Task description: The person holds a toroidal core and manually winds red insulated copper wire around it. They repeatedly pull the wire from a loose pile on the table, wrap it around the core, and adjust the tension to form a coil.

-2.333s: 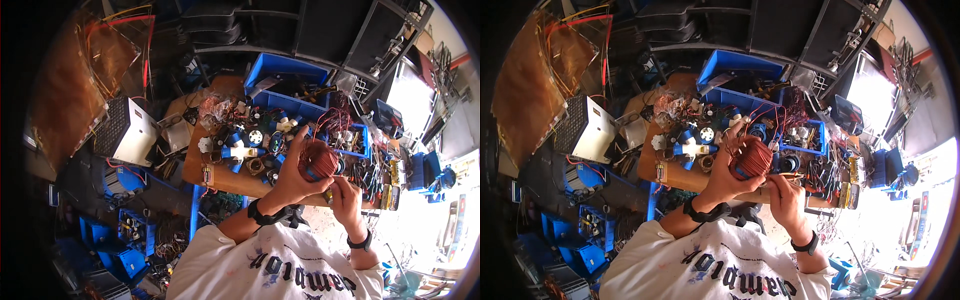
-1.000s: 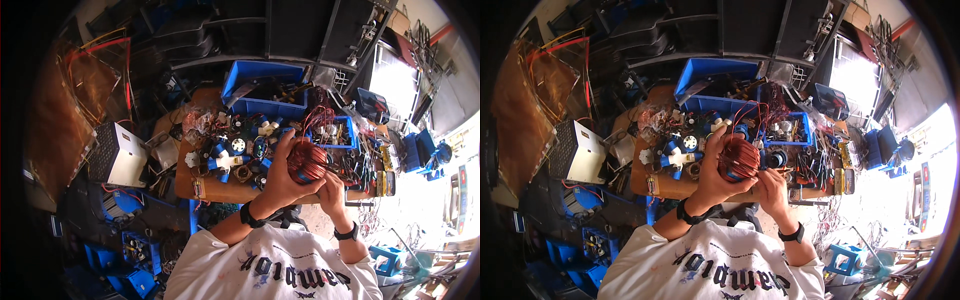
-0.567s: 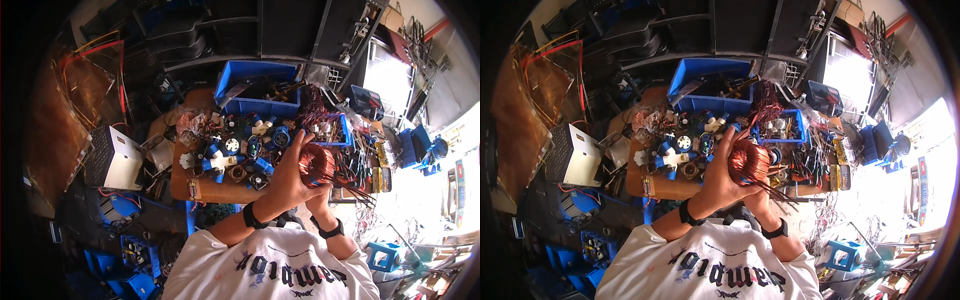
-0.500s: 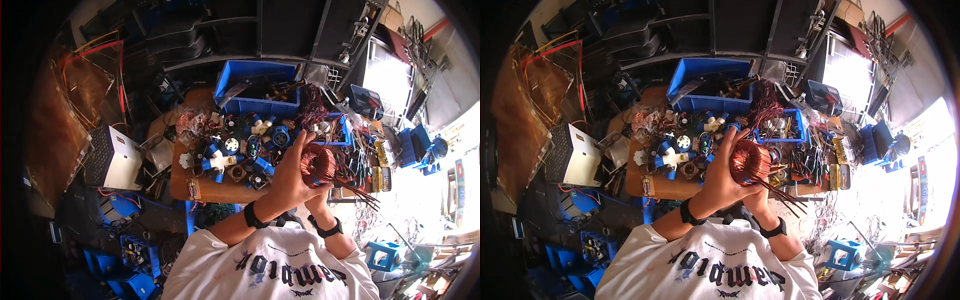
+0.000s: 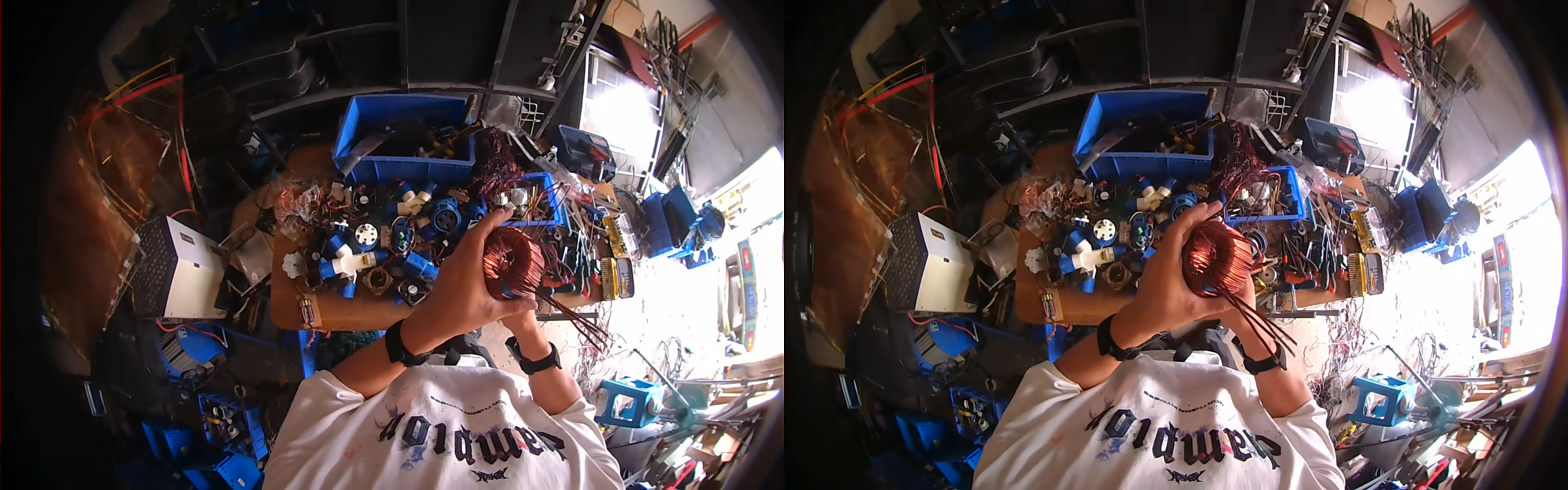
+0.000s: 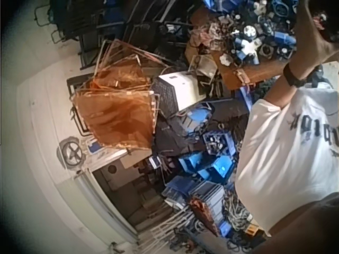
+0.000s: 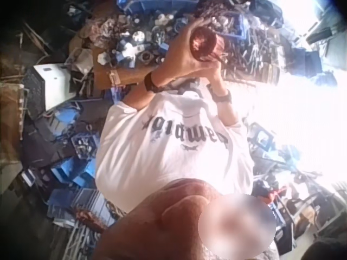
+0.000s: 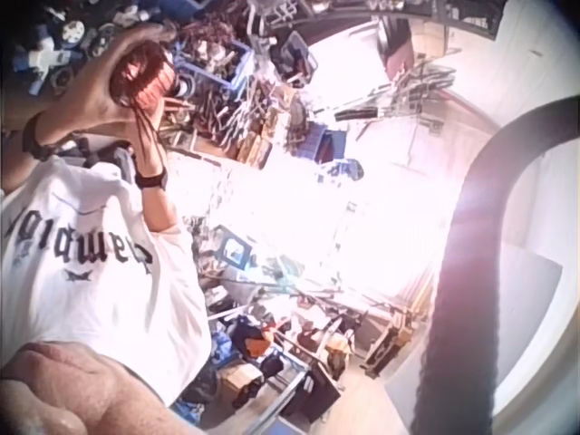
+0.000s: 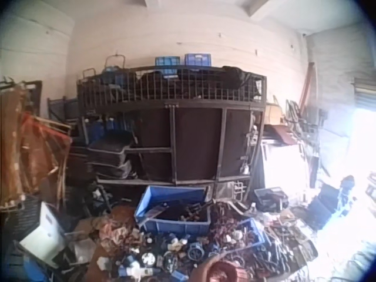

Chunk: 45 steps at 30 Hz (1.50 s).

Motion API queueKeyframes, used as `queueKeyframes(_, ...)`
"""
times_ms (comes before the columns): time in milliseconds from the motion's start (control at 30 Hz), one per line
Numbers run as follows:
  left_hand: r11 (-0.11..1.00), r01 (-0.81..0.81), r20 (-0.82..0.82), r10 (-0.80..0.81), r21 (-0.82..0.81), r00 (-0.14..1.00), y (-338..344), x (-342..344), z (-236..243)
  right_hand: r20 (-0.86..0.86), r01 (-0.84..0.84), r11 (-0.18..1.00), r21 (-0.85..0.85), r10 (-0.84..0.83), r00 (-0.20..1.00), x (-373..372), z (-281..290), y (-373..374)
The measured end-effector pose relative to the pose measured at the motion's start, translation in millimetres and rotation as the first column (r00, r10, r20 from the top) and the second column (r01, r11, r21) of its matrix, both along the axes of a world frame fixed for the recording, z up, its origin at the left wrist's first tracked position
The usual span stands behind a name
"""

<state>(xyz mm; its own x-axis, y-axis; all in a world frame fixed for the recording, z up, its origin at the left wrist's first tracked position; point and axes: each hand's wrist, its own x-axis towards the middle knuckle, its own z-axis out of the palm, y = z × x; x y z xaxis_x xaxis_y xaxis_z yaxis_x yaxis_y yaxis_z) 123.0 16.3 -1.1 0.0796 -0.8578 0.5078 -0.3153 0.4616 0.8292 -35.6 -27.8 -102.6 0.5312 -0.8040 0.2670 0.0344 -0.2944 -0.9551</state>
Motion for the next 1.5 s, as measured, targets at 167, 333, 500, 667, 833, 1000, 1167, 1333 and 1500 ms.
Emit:
queueKeyframes(167,0.999,-0.041,-0.025,0.042,0.02,0.999,-6.4,-4.4,-10.0,0.011,-0.004,1.0,0.016,0.003,1.0,1.5,-4.0,-3.4)
queueKeyframes(333,0.991,-0.121,-0.099,0.127,0.062,0.987,-16.8,-6.8,-20.9,0.096,-0.081,0.973,0.215,0.061,0.993,3.8,9.4,-7.8)
queueKeyframes(500,0.983,-0.176,-0.105,0.18,0.046,0.978,-19.8,-8.0,-20.3,-0.138,0.048,0.994,0.096,-0.034,0.99,-18.9,-6.1,-22.7)
queueKeyframes(667,0.986,-0.132,-0.173,0.148,0.098,0.974,-20.6,-14.6,-22.6,0.081,0.01,0.992,0.129,-0.02,0.996,-20.8,-26.1,-26.9)
queueKeyframes(833,0.98,-0.194,-0.089,0.198,0.048,0.976,-24.0,-16.6,-32.2,0.294,-0.146,0.933,0.329,0.046,0.955,-18.9,3.4,-28.2)
queueKeyframes(1000,0.958,-0.285,0.1,0.287,-0.029,0.953,-19.8,-20.4,-22.8,0.419,-0.23,0.886,0.403,0.045,0.907,-16.7,-1.0,-33.7)
queueKeyframes(1167,0.982,-0.172,-0.021,0.174,0.079,0.985,-17.8,-18.8,-22.9,0.444,-0.176,0.829,0.531,-0.095,0.891,2.8,16.0,-22.2)
queueKeyframes(1333,0.989,-0.151,0.078,0.15,-0.001,0.986,-18.5,-9.1,-14.8,0.056,0.147,0.946,0.29,-0.17,0.984,9.7,43.1,-15.8)
queueKeyframes(1500,0.988,0.142,-0.111,-0.134,0.062,0.985,-21.3,14.8,-16.7,0.519,-0.211,0.663,0.719,-0.309,0.797,27.4,57.3,-26.9)
